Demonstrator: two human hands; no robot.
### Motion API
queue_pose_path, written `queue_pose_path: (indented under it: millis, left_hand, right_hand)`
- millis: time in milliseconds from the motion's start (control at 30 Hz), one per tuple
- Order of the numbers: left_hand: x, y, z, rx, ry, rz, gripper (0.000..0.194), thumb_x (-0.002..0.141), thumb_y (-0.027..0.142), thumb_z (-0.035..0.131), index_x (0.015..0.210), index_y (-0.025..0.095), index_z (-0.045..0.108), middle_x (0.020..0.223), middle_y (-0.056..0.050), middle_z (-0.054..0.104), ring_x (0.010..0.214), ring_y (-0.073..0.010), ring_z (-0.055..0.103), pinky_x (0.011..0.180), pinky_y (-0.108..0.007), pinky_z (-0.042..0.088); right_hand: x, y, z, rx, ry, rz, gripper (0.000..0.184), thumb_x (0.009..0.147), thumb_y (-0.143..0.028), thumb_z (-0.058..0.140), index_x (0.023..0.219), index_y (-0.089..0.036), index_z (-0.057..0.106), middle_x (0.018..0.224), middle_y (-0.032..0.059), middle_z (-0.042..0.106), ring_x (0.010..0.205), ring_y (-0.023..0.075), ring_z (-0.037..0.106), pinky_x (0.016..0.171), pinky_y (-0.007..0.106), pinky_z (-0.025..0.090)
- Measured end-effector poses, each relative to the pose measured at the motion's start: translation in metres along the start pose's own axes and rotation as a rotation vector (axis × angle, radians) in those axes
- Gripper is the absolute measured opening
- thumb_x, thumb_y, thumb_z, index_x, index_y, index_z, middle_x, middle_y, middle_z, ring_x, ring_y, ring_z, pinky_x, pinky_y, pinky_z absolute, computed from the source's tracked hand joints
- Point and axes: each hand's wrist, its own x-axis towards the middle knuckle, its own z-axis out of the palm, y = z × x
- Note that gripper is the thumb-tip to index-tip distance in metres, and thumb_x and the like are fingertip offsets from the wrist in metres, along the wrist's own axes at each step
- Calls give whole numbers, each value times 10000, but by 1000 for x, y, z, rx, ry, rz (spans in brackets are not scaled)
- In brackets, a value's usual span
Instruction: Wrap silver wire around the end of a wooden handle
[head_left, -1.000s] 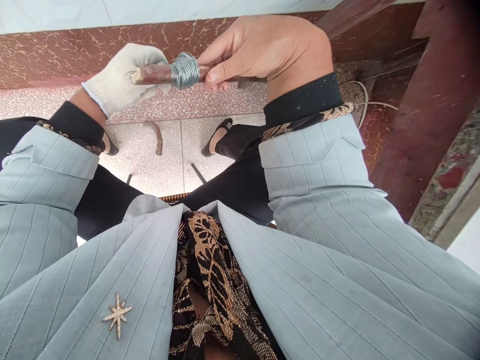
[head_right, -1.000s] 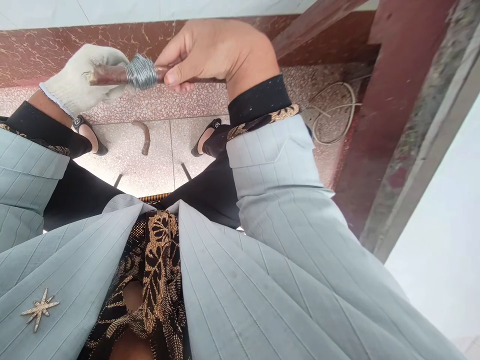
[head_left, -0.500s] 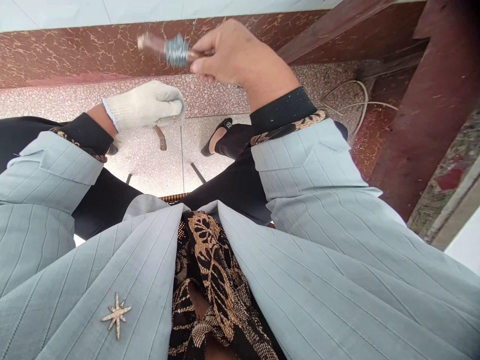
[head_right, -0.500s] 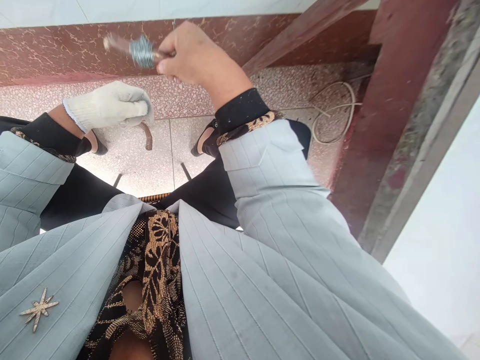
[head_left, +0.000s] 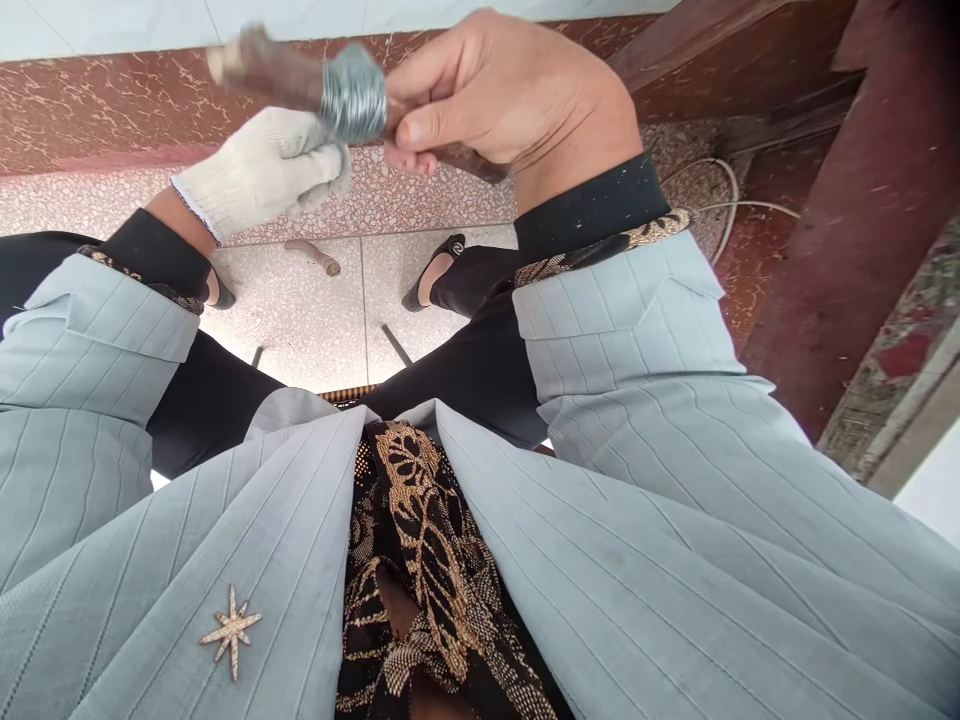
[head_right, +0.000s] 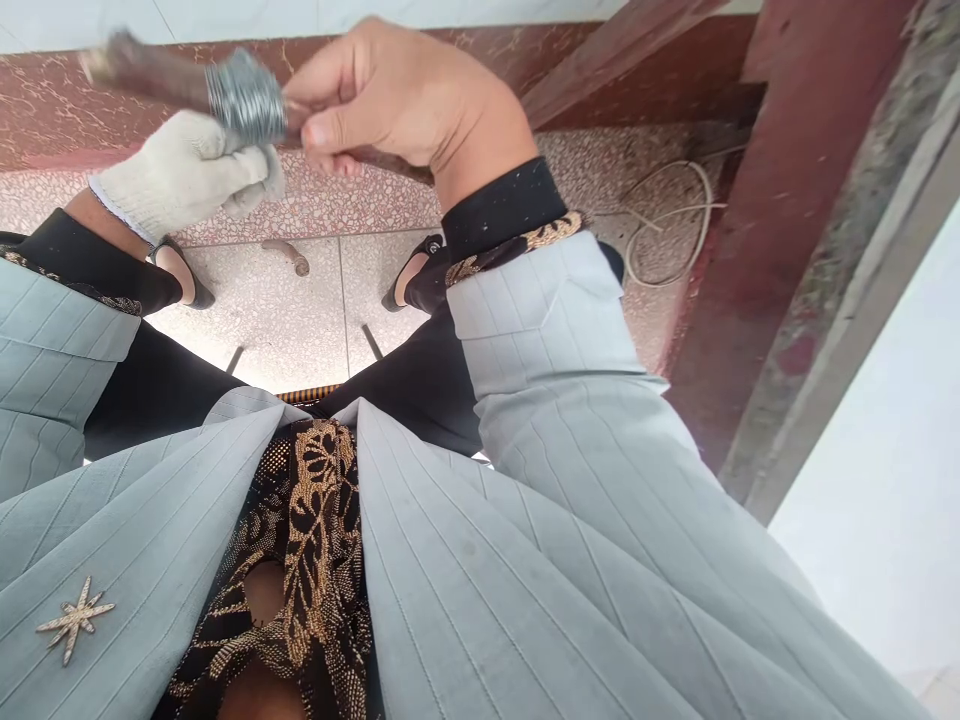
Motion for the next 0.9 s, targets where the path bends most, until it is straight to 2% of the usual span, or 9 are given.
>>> queue_pose_path:
  millis: [167,233,333,400,533,667,800,867,900]
  left_hand:
    - [-2,3,19,-50,-60,-61,201,1139,124,656,1006,228,766,765,38,660,630,-124,506,652,-276,382]
    - [-6,10,21,-41,-110,-112,192,1116,111,645,998,228,743,740,48,629,620,-128,492,643,-268,400]
    - [-9,22,19,37,-98,-70,157,1125,172,653,1025,215,766,779,32,639,668,-146,544,689,-289,457]
    - [-10,28,15,172,-52,-40,164,1105,174,661,1064,194,818,825,20,654,724,-156,565,765,-314,485]
    - [-11,36,7,407,5,-35,284,1092,182,634,1153,155,911,929,-7,677,915,-201,674,1091,-439,617]
    - [-12,29,-6,455,13,-32,462,1086,345,597,1311,143,947,1054,-73,790,1151,-342,844,1227,-626,668]
    - [-6,10,-19,502,27,-29,637,1052,654,551,1410,321,960,1234,-61,914,1298,-389,853,1261,-657,664]
    - [-3,4,-19,469,13,-23,555,1049,624,585,1377,390,967,1254,-50,928,1341,-390,831,1271,-633,660]
    - [-2,3,-17,402,30,-17,505,1062,546,609,1328,315,970,1189,-67,906,1298,-383,841,1264,-647,655]
  right_hand:
    - [6,1,4,-74,306,-5,885,1097,-1025,650,1475,-257,872,1271,93,908,1523,325,862,1058,294,773]
    - [12,6,3,-102,361,39,760,1225,-881,615,1490,-208,848,1248,108,893,1470,303,878,1059,280,775]
    - [16,7,4,-99,428,157,331,1233,-398,711,1329,-132,881,1303,169,912,1191,250,906,1133,392,772]
    - [15,0,6,-207,360,287,260,1175,-261,776,1324,-99,915,1349,204,927,1181,252,904,1220,483,745]
    - [12,-22,6,-565,-38,502,349,1235,-393,829,1409,-124,966,1279,123,957,1407,256,896,1399,501,641]
    - [10,-29,0,-546,-366,435,332,1275,-380,782,1296,-109,973,902,-26,829,1321,207,888,1360,465,614]
    - [5,-20,-10,-383,-367,328,404,1252,-465,839,1226,-75,938,885,-58,775,1240,188,863,1373,488,623]
    - [0,-17,-13,-273,-266,238,254,1201,-338,875,1181,-89,922,912,-30,795,1233,222,874,1402,580,623]
    - [-3,-16,-12,-209,-199,197,219,1173,-321,881,1170,-104,915,949,-9,821,1255,250,883,1400,602,627]
